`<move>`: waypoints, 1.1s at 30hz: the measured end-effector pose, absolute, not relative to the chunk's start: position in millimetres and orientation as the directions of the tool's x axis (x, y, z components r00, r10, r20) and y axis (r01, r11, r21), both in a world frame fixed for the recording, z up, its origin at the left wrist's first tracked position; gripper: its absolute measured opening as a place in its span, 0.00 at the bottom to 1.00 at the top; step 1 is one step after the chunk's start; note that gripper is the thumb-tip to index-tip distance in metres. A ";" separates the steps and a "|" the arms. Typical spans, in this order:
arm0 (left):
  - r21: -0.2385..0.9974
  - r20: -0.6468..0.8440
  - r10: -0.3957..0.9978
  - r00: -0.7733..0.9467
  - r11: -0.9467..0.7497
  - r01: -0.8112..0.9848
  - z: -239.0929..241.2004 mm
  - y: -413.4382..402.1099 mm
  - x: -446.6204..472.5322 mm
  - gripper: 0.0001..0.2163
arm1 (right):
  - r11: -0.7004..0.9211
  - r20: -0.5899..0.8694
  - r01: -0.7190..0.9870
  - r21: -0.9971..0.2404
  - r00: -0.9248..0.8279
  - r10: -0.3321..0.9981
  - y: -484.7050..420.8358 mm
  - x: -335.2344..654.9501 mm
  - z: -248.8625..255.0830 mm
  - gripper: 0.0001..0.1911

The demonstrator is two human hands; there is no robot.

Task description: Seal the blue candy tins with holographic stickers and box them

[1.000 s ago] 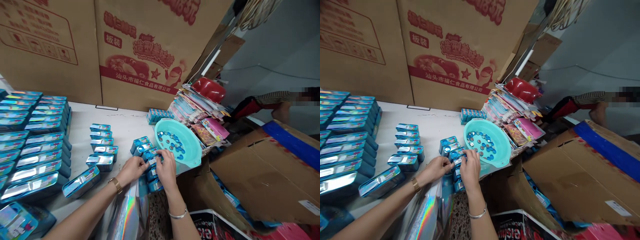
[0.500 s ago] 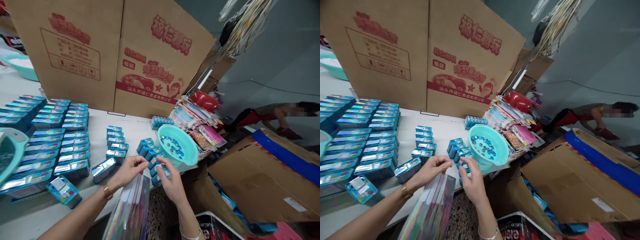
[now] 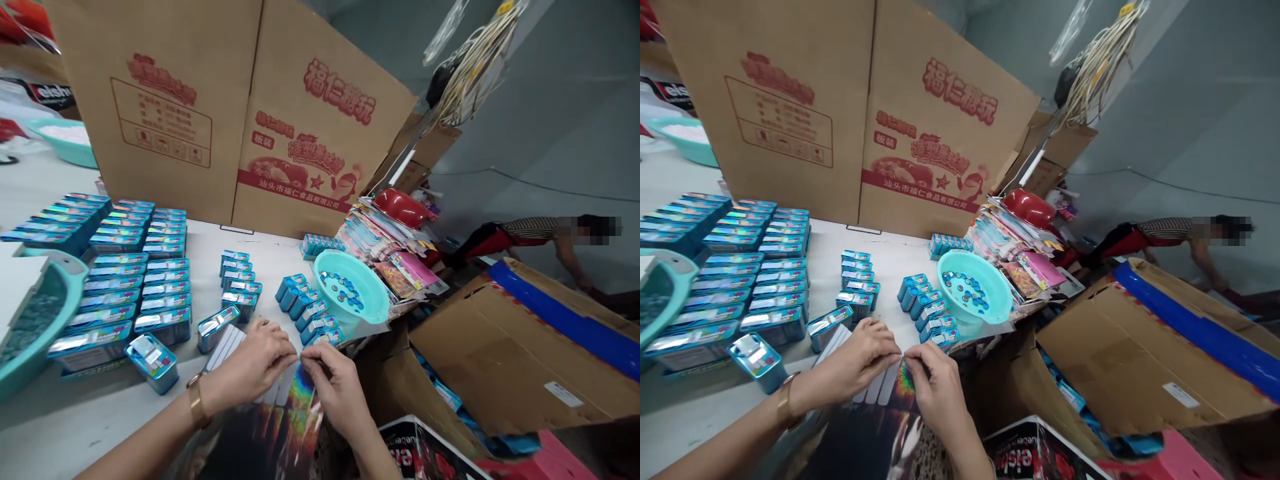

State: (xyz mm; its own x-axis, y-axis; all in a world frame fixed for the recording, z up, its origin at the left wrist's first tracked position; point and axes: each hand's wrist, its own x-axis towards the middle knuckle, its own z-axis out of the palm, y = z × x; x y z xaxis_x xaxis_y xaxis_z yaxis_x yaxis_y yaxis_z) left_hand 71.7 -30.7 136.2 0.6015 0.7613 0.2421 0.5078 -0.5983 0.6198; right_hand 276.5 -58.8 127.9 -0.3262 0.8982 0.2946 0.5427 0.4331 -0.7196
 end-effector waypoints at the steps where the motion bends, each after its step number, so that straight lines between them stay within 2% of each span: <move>1: 0.634 0.240 0.771 0.590 -0.584 0.506 135.0 -31.9 73.8 0.15 | 0.502 0.356 0.570 -0.651 -0.354 0.865 -59.4 278.1 127.3 0.09; 5: 0.783 0.195 0.813 0.548 -0.466 0.412 126.9 -29.7 80.8 0.16 | 0.723 0.580 0.639 -0.263 -0.495 0.648 -58.2 286.6 121.1 0.17; 7: 0.847 0.150 0.828 0.541 -0.390 0.362 125.7 -27.7 82.7 0.17 | 0.765 0.628 0.628 -0.144 -0.540 0.561 -56.5 289.7 119.2 0.22; 8: 0.872 0.125 0.833 0.539 -0.352 0.341 126.4 -26.8 83.5 0.18 | 0.774 0.638 0.620 -0.127 -0.546 0.543 -55.6 290.3 119.0 0.22; 13: 0.918 0.054 0.842 0.536 -0.254 0.306 127.4 -19.0 87.5 0.17 | 0.724 0.601 0.617 -0.310 -0.463 0.652 -52.5 284.5 124.4 0.12; 15: 0.874 0.048 0.863 0.503 -0.280 0.396 118.3 -12.4 89.3 0.17 | 0.675 0.576 0.636 -0.375 -0.411 0.707 -49.0 281.6 130.8 0.08; 18: 0.790 0.059 0.920 0.388 -0.281 0.545 94.1 -2.1 90.9 0.10 | 0.526 0.482 0.659 -0.537 -0.272 0.833 -35.2 281.3 144.3 0.09; 21: 0.846 0.065 0.923 0.379 -0.253 0.469 74.5 4.6 91.0 0.26 | 0.349 0.323 0.585 -0.733 -0.153 0.934 -9.9 284.5 154.4 0.11; 23: 0.920 0.008 0.893 0.450 -0.182 0.346 71.7 8.7 91.2 0.31 | 0.278 0.255 0.509 -0.815 -0.116 0.960 10.2 286.6 154.5 0.11; 26: 0.981 -0.090 0.863 0.497 -0.011 0.196 78.5 20.8 94.2 0.36 | 0.213 0.195 0.390 -0.896 -0.084 0.977 38.6 287.4 143.8 0.12; 29: 0.993 -0.092 0.876 0.473 0.045 0.108 81.6 42.1 101.1 0.23 | 0.162 0.141 0.282 -0.946 -0.093 0.986 61.5 286.4 126.9 0.12; 30: 0.993 -0.095 0.888 0.450 0.054 0.102 80.0 50.4 103.9 0.22 | 0.147 0.127 0.267 -0.952 -0.090 0.988 68.1 285.9 121.1 0.12; 33: 0.983 -0.119 0.939 0.322 0.065 0.174 71.3 74.0 111.5 0.23 | 0.128 0.128 0.363 -0.923 -0.025 0.991 85.6 284.8 104.8 0.11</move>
